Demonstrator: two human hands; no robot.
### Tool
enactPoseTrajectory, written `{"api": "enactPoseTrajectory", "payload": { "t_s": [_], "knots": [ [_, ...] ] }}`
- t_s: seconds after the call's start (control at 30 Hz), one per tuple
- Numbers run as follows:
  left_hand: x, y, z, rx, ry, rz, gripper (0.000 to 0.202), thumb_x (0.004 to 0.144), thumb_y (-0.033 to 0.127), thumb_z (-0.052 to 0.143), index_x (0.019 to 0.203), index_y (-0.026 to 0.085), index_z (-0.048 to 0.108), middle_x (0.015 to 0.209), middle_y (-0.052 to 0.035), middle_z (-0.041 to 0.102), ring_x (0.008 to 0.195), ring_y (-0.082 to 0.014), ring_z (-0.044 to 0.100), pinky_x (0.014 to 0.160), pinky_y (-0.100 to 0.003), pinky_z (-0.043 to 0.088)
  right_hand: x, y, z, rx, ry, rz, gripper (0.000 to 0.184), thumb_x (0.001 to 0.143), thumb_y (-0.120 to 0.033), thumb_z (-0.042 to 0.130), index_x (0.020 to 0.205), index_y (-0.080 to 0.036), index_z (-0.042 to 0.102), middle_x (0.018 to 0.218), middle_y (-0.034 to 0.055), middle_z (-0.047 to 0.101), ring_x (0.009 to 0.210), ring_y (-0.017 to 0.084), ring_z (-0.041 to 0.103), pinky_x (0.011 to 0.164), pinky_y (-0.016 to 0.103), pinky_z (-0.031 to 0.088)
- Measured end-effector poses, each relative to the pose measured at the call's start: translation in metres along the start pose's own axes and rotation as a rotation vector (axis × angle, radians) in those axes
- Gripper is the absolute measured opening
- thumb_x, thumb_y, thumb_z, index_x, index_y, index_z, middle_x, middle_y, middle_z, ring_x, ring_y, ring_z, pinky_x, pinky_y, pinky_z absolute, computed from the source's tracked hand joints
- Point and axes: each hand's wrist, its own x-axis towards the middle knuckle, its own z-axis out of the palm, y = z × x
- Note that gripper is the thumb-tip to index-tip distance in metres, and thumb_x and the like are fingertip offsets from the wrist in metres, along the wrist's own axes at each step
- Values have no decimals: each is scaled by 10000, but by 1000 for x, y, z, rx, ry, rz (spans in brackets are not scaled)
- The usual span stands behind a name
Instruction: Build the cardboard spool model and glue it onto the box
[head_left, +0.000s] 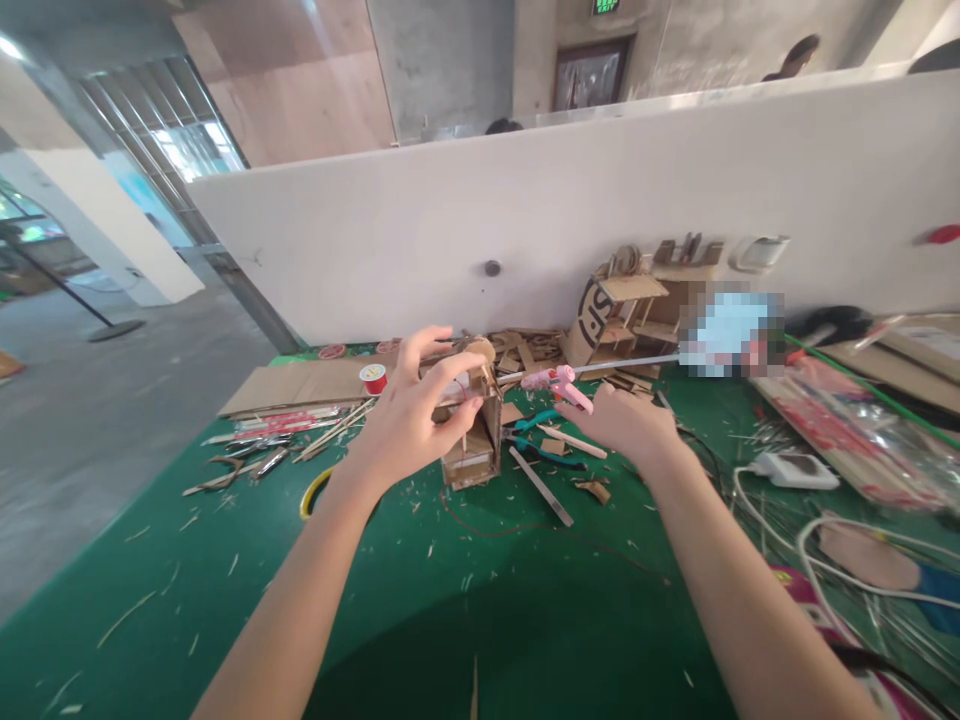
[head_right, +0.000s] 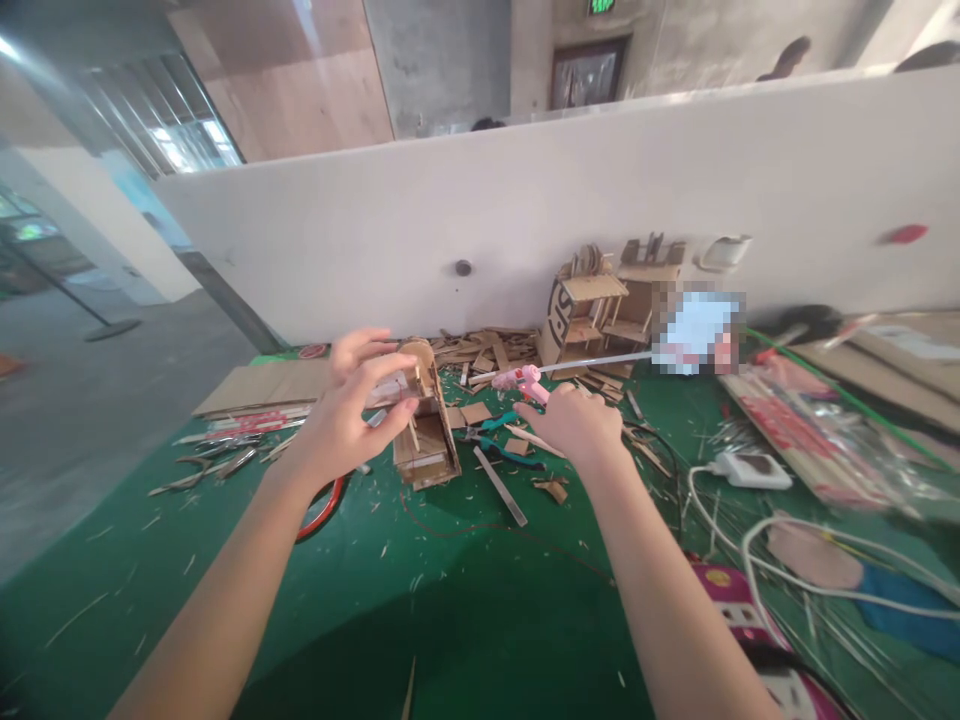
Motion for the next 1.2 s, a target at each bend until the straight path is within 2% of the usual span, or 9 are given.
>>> {"api": "enactPoseTrajectory", "payload": {
  "t_s": [0.13,0.27,0.43,0.7,0.83,0.97,1.07,1.13,1.2],
  "knots": [
    [1,-1,-3,-1,8,-12,473,865,188,612,1275,313,412,1365,-107,341,1246,-268,477,1013,-518,463,9,-9,28,-1,183,-24,548,907,-574,401,1100,-101,599,1137,239,641,1103,414,570,811,484,444],
    [2,-2,-4,56,3,-11,442,879,203,606,1274,315,440,1362,-104,355,1261,-264,466,1007,-485,479,17,-12,43,33,254,-55,402,989,-385,261,1116,-139,552,1077,180,671,1035,330,611,836,431,419],
    [1,1,-1,65,-9,-28,438,884,199,599,1274,329,447,1370,-97,362,1297,-279,439,1036,-517,452,28,-11,53,95,289,-127,466,928,-473,431,1231,-119,451,1052,163,679,1004,315,607,797,371,414],
    [3,3,-2,-110,-16,-126,368,868,135,548,1198,285,486,1424,-86,367,1372,-250,355,1118,-504,362,50,-8,72,212,317,-228,342,942,-284,390,1090,-53,595,1122,236,631,1133,330,517,972,409,345],
    [5,2,-2,-147,-16,-123,364,851,142,559,1182,277,489,1426,-94,379,1370,-267,358,1108,-525,363,50,-7,49,318,365,-206,389,940,-289,360,1103,-33,603,1098,251,637,1080,329,560,925,399,404],
    [6,4,0,-157,9,-136,306,866,220,596,1154,273,507,1407,-99,399,1356,-269,376,1079,-513,399,34,-6,3,470,407,-195,453,933,-367,349,1260,-104,523,1052,164,672,917,267,640,777,348,487],
    [7,5,1,-136,41,-142,255,876,237,597,1118,269,522,1379,-94,430,1326,-258,419,1060,-504,416,12,-4,-32,880,334,-270,328,872,-378,443,1061,-172,614,770,68,683,651,219,635,613,335,500],
    [8,6,1,-125,42,-136,243,879,226,592,1109,264,525,1364,-94,446,1322,-249,423,1075,-503,395,-5,0,-52,1020,261,-381,188,842,-360,514,842,-205,620,659,33,648,625,202,620,551,305,485],
    [8,5,0,-136,31,-126,241,879,216,589,1107,260,527,1360,-97,447,1323,-243,421,1086,-495,381,-21,7,-68,1010,188,-502,350,877,-413,510,582,-224,532,512,17,564,617,180,599,569,283,480]
  ]
}}
